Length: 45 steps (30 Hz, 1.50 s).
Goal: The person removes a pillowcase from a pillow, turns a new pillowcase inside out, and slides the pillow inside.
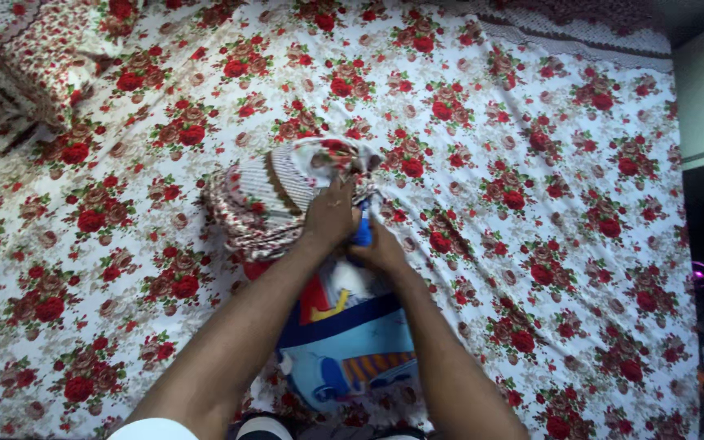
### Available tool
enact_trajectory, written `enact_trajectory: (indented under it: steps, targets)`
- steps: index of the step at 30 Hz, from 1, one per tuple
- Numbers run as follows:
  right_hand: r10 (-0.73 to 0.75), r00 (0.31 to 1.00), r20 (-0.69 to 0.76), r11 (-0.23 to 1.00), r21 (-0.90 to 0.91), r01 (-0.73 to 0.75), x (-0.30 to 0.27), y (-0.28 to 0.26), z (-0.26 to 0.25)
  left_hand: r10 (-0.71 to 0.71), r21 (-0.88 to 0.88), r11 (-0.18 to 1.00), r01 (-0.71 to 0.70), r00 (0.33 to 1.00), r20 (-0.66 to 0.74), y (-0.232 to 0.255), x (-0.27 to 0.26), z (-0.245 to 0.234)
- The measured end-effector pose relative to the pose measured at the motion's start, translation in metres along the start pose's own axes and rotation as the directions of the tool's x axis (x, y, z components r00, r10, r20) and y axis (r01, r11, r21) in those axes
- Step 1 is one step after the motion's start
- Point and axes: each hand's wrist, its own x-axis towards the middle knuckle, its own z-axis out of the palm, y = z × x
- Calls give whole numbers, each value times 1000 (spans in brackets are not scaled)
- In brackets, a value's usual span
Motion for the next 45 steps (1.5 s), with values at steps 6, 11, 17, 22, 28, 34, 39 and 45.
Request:
enact_trajectory:
  steps: [6,11,17,22,28,34,39,45]
  targets:
    - [-52,998,47,911,-408,67,-2,33,46,129,48,990,-136,985,114,37,9,20]
    - [-592,805,-40,733,-441,518,-7,100,46,281,-28,958,-285,919,277,86,-58,-17]
    - [-132,975,-178,978,137,158,-16,62,0,200,-301,949,-98,922,331,78,-61,-85]
    - [55,967,-250,874,480,75,-15,31,-41,232,-79,971,-225,966,111,-10,-62,-88]
    - [205,933,-296,728,683,57,2,43,-95,135,-60,987,-147,976,-170,-30,-45,-59]
    - [-16,914,-406,1000,14,24,17,66,-135,-51,-306,952,-19,974,-219,-12,-9,-38]
    - [21,889,-457,848,-464,-258,-29,47,-118,-163,-103,978,179,976,147,-7,-11,-19]
    - [-61,889,-454,932,-344,-111,-81,-46,-49,-99,-62,993,104,992,72,-16,-23,24]
